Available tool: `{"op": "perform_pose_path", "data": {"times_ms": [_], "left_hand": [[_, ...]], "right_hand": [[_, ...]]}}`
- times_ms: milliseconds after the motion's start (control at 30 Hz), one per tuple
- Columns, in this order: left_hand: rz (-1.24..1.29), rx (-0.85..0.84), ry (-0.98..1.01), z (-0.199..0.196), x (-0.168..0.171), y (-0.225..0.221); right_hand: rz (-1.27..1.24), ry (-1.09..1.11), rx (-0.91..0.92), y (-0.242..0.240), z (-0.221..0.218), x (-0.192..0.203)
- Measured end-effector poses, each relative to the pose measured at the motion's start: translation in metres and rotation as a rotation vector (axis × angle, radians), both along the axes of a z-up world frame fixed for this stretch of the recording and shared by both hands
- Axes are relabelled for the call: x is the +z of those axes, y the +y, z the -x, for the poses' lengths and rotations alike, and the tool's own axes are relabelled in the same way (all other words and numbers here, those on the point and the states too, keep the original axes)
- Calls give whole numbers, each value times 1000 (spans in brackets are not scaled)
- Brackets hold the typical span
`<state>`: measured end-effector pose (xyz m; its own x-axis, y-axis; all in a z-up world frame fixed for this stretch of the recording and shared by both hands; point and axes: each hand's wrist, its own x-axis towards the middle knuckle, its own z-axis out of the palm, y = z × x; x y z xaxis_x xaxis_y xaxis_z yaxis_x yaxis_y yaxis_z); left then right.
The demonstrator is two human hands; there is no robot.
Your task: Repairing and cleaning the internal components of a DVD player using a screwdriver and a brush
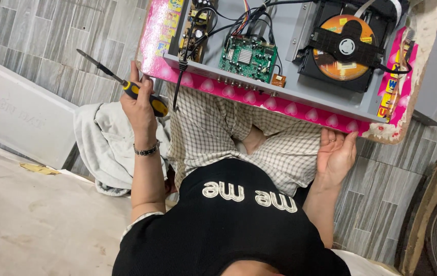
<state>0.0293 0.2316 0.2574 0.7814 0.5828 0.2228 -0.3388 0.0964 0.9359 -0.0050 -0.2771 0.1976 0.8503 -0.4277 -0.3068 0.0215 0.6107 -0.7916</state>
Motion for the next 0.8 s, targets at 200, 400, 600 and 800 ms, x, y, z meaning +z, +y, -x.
{"op": "perform_pose_path", "data": {"times_ms": [200,400,600,800], "left_hand": [[-34,-17,-19,-2,-7,2],[-4,-38,-31,-1,-4,-1],[6,-17,-13,-2,-12,2],[4,-44,140,6,18,-9]], "right_hand": [[-54,-3,-15,-8,-2,-12],[-12,-8,11,-9,0,-16],[3,-1,22,-6,0,-13],[-99,-128,58,26,2,41]]}}
